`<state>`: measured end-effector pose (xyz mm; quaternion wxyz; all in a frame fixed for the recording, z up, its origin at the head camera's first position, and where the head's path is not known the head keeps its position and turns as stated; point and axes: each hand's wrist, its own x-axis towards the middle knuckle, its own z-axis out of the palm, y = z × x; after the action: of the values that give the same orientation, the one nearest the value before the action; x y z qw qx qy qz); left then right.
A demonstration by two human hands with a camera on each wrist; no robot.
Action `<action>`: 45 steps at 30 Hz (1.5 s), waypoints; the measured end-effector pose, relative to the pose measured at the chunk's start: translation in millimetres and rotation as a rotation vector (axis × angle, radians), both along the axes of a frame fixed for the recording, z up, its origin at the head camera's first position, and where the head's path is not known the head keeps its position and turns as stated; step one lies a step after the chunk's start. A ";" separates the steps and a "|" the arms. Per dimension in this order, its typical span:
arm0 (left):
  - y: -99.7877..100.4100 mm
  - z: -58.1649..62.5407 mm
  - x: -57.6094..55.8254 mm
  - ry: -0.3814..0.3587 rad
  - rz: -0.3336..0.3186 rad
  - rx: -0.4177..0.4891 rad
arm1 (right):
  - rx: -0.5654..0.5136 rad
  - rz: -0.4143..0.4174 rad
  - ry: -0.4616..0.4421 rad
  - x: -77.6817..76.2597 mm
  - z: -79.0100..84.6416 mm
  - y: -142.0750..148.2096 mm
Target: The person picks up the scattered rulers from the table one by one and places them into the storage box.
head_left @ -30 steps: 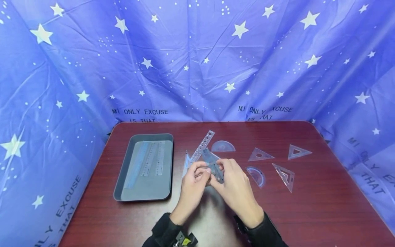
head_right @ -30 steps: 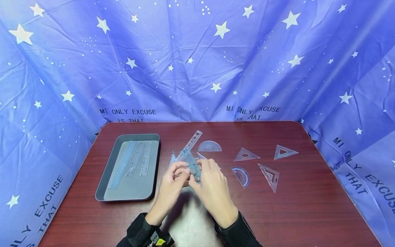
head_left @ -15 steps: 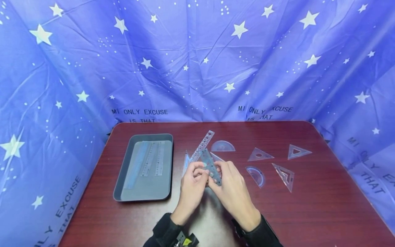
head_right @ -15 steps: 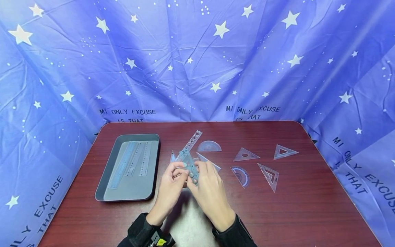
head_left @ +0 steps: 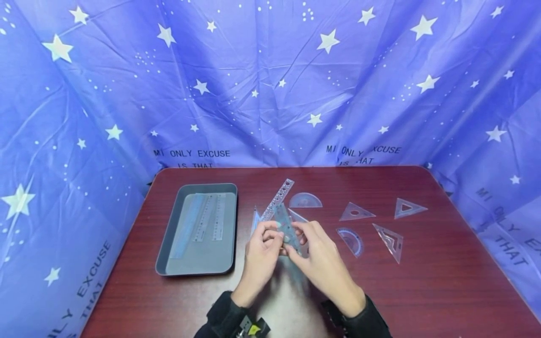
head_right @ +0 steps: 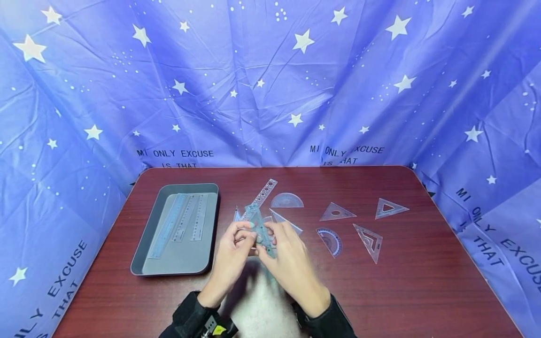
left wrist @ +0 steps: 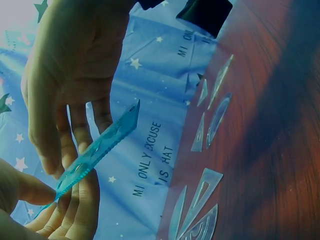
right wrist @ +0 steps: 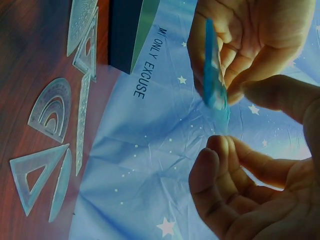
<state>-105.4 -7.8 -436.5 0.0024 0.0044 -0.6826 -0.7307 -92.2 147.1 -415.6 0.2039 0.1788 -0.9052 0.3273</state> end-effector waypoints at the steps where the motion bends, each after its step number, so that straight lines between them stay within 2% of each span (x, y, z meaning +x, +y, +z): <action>1: -0.8 0.6 -0.4 -0.001 0.000 -0.005 | -0.005 0.014 0.009 0.0 0.1 1.6; 6: -8.5 4.0 -5.0 0.007 0.000 -0.004 | -0.003 0.051 0.045 -0.7 -0.5 13.9; 11: -25.4 9.2 -15.0 0.010 0.068 -0.074 | 0.056 0.049 0.028 -2.2 -1.9 30.9; 19: -70.7 19.6 -32.6 -0.007 0.157 -0.315 | 0.165 0.070 -0.033 0.0 -1.7 59.0; 23: -96.8 22.6 -41.9 -0.023 0.173 -0.462 | 0.225 0.057 -0.086 2.5 -1.8 73.1; 27: -121.0 18.9 -56.3 -0.021 0.170 -0.624 | 0.251 0.040 -0.145 4.9 -4.2 83.4; 30: -136.1 13.4 -67.6 -0.055 0.156 -0.709 | 0.254 0.035 -0.178 6.3 -6.2 88.3; 32: -143.8 9.9 -74.2 -0.093 0.136 -0.735 | 0.259 0.036 -0.196 7.0 -7.2 90.5; 35: -151.9 5.2 -84.0 -0.164 0.078 -0.785 | 0.270 0.040 -0.228 8.5 -9.0 92.7; 41: -157.1 5.7 -109.8 -0.277 -0.037 -0.848 | 0.279 0.032 -0.277 10.3 -12.6 96.0; 45: -158.3 6.1 -125.6 -0.294 -0.069 -0.863 | 0.286 0.046 -0.273 11.1 -14.9 97.2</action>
<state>-231.0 -166.1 -430.4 -0.1173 0.0840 -0.9174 -0.3708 -81.2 244.3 -430.5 0.0441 0.1806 -0.9574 0.2211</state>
